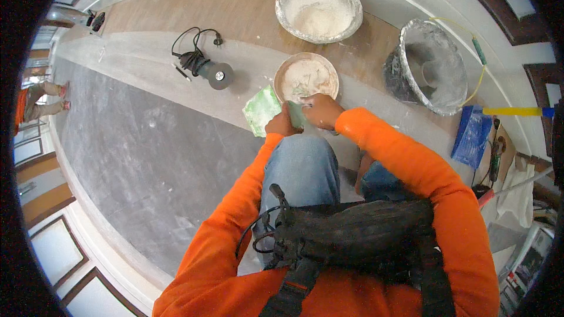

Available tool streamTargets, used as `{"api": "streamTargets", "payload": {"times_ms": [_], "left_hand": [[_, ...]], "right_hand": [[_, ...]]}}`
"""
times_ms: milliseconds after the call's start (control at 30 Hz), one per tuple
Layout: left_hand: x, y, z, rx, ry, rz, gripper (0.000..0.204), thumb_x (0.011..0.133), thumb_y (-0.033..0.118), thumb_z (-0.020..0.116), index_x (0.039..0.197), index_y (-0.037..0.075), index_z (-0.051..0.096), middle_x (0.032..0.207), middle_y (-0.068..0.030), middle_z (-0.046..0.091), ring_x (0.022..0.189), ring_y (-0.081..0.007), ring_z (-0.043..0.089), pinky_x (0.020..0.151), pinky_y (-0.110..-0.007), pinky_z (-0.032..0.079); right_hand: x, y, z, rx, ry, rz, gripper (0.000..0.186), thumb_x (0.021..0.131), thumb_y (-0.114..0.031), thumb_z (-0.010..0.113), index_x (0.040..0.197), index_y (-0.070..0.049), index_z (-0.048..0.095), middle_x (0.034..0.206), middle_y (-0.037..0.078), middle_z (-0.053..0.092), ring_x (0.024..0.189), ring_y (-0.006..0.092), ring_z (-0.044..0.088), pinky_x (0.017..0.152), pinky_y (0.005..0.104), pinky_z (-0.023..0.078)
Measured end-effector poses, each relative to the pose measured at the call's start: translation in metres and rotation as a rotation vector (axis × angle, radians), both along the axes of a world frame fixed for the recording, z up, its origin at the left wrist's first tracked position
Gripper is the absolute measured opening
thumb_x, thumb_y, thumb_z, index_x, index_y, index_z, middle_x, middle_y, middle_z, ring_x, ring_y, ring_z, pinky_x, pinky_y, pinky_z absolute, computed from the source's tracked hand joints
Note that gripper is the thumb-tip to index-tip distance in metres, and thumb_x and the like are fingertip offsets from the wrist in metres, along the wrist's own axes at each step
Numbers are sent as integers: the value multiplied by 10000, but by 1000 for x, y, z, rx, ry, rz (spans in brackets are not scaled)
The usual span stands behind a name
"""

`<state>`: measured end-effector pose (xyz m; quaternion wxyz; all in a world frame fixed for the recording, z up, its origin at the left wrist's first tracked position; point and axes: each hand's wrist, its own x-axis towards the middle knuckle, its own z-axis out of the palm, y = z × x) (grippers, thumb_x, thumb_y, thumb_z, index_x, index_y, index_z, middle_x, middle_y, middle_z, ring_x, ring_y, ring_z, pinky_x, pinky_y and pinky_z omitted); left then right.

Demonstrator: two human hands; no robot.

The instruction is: The person applies plaster to a wall section using a spreader, then mixes a fresh batch of plaster in a small bowl by adding water from a bucket and stirring with a spatula.

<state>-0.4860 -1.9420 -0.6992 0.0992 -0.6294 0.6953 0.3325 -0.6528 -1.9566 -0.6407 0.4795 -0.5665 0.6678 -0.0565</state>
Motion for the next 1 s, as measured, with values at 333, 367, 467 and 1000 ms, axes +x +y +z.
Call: {"api": "streamTargets", "payload": {"times_ms": [333, 367, 467, 1000], "left_hand": [[82, 30, -51, -240, 85, 361, 1057, 657, 486, 750, 1443, 53, 191, 1290, -248, 483, 1170, -356, 507, 954, -398, 424], [87, 32, -56, -273, 88, 375, 1055, 667, 496, 742, 1445, 42, 192, 1325, -252, 449, 1209, -349, 477, 983, -390, 403], [65, 31, -9, -358, -273, 316, 1022, 683, 491, 738, 1444, 59, 210, 1369, -240, 394, 1236, -349, 433, 1020, -379, 365], [-23, 7, -80, -55, 331, 613, 746, 844, 302, 610, 1408, 79, 176, 1000, -309, 613, 958, -474, 591, 831, -490, 480]], "right_hand": [[-67, 6, -14, -236, 290, 60, 579, 799, -289, 616, 1269, 8, 453, 1064, 238, 621, 978, 387, 610, 852, 445, 491], [-67, 11, -19, -271, 306, 69, 593, 802, -277, 616, 1298, -14, 427, 1075, 231, 617, 977, 388, 607, 855, 448, 489], [-72, 36, -23, -390, 249, 91, 579, 812, -228, 602, 1323, -50, 394, 1073, 230, 605, 967, 399, 602, 847, 461, 486], [-69, 20, -28, 31, 47, -99, 770, 752, -275, 643, 1420, -59, 326, 1176, 255, 581, 1041, 372, 599, 922, 401, 464]]}}
